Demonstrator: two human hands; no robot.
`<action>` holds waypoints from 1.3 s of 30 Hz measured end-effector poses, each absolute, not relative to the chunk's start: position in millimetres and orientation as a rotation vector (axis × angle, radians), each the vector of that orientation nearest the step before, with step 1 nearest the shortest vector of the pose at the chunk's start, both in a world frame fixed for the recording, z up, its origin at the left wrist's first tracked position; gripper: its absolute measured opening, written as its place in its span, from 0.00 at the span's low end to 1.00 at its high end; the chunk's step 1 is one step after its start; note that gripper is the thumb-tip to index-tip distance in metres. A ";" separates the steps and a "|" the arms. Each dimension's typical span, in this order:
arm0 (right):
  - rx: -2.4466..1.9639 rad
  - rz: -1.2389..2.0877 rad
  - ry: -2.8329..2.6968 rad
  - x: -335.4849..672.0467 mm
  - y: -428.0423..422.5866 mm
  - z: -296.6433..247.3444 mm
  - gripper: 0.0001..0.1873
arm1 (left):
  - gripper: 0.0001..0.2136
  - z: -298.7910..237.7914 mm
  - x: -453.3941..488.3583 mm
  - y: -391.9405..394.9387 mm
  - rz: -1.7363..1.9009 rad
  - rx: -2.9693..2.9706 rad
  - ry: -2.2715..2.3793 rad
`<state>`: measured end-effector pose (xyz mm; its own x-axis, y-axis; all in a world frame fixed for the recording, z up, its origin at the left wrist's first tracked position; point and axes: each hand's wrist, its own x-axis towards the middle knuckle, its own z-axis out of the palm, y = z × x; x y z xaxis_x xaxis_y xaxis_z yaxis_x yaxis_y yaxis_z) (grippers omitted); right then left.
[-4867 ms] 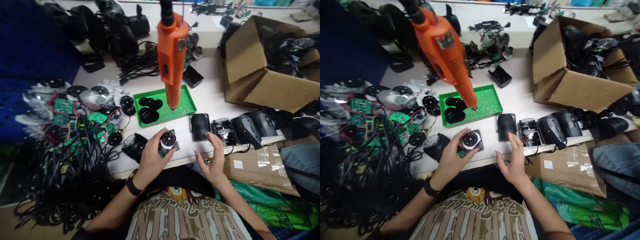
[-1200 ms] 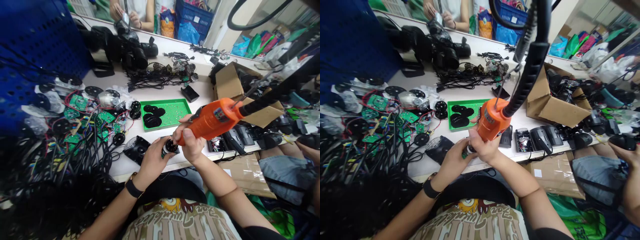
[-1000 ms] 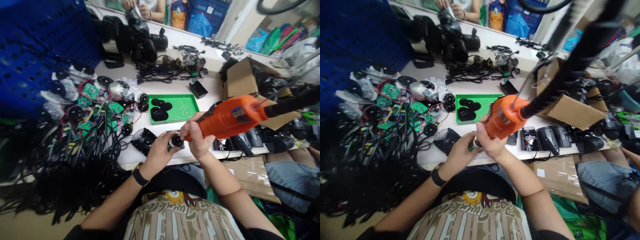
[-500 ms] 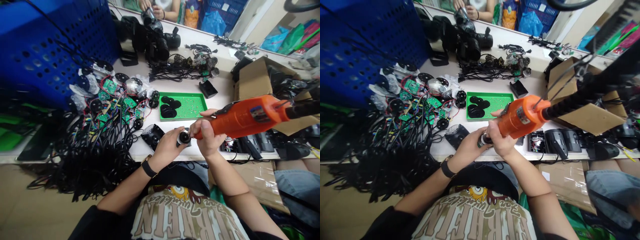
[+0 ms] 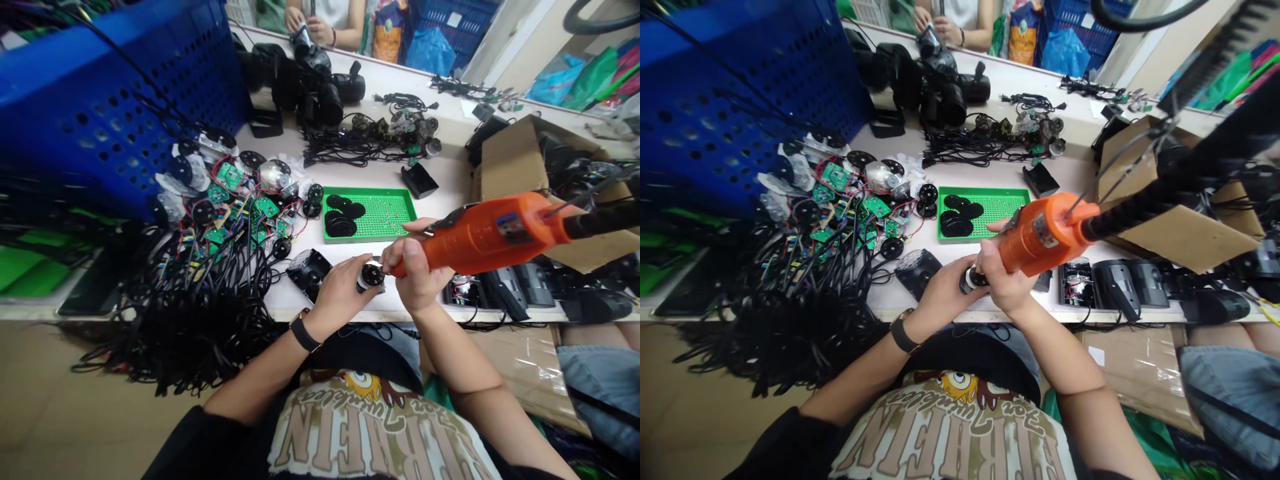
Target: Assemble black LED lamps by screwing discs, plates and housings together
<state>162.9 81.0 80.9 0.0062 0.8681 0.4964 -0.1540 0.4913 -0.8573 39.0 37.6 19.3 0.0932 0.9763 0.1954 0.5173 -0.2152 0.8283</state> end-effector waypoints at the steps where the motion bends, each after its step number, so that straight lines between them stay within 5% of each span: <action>1: -0.718 0.906 -1.325 163.0 81.2 80.9 0.23 | 0.22 19.3 40.0 37.7 1.034 1.815 1.484; 15: -0.501 0.861 -1.164 157.6 83.7 100.1 0.13 | 0.23 37.5 43.7 36.3 1.233 1.711 1.498; 21: -0.502 0.768 -1.053 154.2 101.2 105.3 0.13 | 0.09 50.3 34.0 72.4 1.118 1.677 1.511; 31: -0.609 0.774 -0.985 199.1 101.7 95.2 0.13 | 0.08 38.8 9.1 160.4 0.807 1.764 1.856; 39: -0.674 0.883 -1.013 200.2 88.6 82.1 0.16 | 0.17 41.2 10.5 146.8 0.800 1.852 1.994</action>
